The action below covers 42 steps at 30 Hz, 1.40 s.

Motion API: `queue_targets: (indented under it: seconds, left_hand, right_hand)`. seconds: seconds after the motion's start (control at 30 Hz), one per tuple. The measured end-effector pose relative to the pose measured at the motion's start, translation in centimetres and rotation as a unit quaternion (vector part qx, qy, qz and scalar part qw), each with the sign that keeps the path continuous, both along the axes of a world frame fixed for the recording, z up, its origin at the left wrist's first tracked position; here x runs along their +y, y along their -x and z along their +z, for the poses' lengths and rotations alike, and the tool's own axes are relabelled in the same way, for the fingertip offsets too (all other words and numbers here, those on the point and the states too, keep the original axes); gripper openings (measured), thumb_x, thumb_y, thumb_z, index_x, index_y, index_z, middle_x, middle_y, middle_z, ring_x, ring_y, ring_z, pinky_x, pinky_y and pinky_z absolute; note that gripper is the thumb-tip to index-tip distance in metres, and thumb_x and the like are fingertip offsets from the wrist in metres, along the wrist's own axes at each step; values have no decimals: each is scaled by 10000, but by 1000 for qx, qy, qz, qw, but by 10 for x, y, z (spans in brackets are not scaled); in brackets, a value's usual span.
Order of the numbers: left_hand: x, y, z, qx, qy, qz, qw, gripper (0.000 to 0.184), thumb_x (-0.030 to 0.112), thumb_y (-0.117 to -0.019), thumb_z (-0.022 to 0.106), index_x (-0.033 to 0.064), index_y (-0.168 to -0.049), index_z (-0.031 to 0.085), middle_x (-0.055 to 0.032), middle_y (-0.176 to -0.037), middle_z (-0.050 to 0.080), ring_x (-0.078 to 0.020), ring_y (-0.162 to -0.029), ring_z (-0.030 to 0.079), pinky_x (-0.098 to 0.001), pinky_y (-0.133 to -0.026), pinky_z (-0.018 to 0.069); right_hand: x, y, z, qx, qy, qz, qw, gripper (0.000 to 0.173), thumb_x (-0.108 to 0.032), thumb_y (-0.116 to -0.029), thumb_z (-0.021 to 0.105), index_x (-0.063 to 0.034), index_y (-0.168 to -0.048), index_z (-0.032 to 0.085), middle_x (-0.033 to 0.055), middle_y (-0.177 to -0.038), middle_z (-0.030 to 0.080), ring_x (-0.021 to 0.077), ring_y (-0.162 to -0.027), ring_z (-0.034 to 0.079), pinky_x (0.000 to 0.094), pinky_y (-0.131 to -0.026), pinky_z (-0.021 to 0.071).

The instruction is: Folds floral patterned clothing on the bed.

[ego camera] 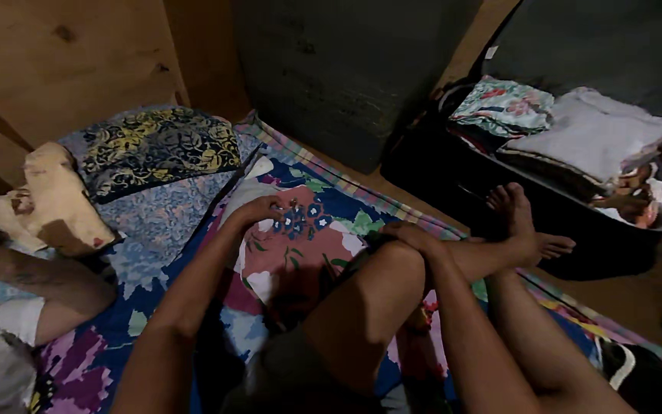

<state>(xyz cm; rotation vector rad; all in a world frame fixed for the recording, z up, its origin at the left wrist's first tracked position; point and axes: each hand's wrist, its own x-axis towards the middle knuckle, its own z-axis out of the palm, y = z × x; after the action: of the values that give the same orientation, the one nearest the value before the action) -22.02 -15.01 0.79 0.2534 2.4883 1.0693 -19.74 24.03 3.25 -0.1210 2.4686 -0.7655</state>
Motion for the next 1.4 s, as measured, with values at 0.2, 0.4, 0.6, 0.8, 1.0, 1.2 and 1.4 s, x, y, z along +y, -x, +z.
queue_targets:
  seconds: [0.2, 0.4, 0.6, 0.8, 1.0, 1.2, 1.4]
  left_hand:
    - [-6, 13, -39, 27, 119, 35, 992, 365, 111, -937, 728, -44, -1258, 648, -302, -1216, 638, -475, -1194, 581, -683, -1044, 390]
    - [-2, 7, -2, 60, -25, 31, 997, 271, 43, -956, 677, -74, -1199, 643, -256, -1106, 652, -357, -1049, 619, -543, -972, 473]
    - [-16, 17, -45, 24, 97, 74, 992, 358, 106, -985, 663, -50, -1304, 617, -319, -1264, 618, -494, -1218, 569, -674, -1049, 393]
    - [-23, 7, -38, 26, 25, 102, 994, 419, 83, -968, 682, -69, -1345, 579, -335, -1257, 608, -478, -1195, 578, -627, -1049, 416]
    - [-28, -51, -22, 113, 42, 237, 964, 569, 96, -915, 743, -72, -1410, 519, -352, -1390, 511, -515, -1304, 492, -640, -1086, 401]
    - [-6, -159, -89, 278, 76, 340, 895, 601, 276, -984, 619, -94, -1438, 486, -346, -1468, 461, -513, -1370, 438, -606, -1145, 344]
    - [5, -258, -160, 421, 66, 8, 905, 470, 298, -967, 635, 112, -1398, 618, -172, -1476, 555, -380, -1398, 485, -553, -1113, 418]
  right_hand:
    - [-2, -5, 5, 1, -10, -9, 1000, 462, -323, -1103, 438, 29, -1365, 581, 269, -1405, 554, 384, -1345, 495, 555, -1130, 337]
    - [-1, -2, -2, 14, -6, -9, 1000, 460, -327, -1099, 448, 37, -1337, 599, 275, -1373, 572, 395, -1311, 516, 566, -1113, 348]
    - [-3, -4, 4, 10, -13, -11, 1000, 461, -328, -1102, 441, 32, -1348, 590, 276, -1377, 567, 385, -1312, 516, 551, -1113, 348]
    - [1, -3, -1, 14, -15, -15, 1000, 479, -354, -1093, 461, 26, -1356, 588, 283, -1383, 564, 409, -1323, 509, 581, -1115, 346]
    - [-1, -8, 5, 9, -16, -29, 999, 460, -348, -1095, 457, 7, -1352, 598, 274, -1372, 575, 394, -1305, 525, 570, -1107, 354]
    - [2, -7, 2, 17, -12, -14, 1000, 461, -336, -1099, 448, 22, -1352, 592, 287, -1373, 567, 402, -1304, 520, 568, -1106, 352]
    - [3, -6, 0, 17, -7, -29, 999, 452, -336, -1096, 454, 13, -1348, 594, 269, -1360, 576, 367, -1269, 542, 542, -1085, 379]
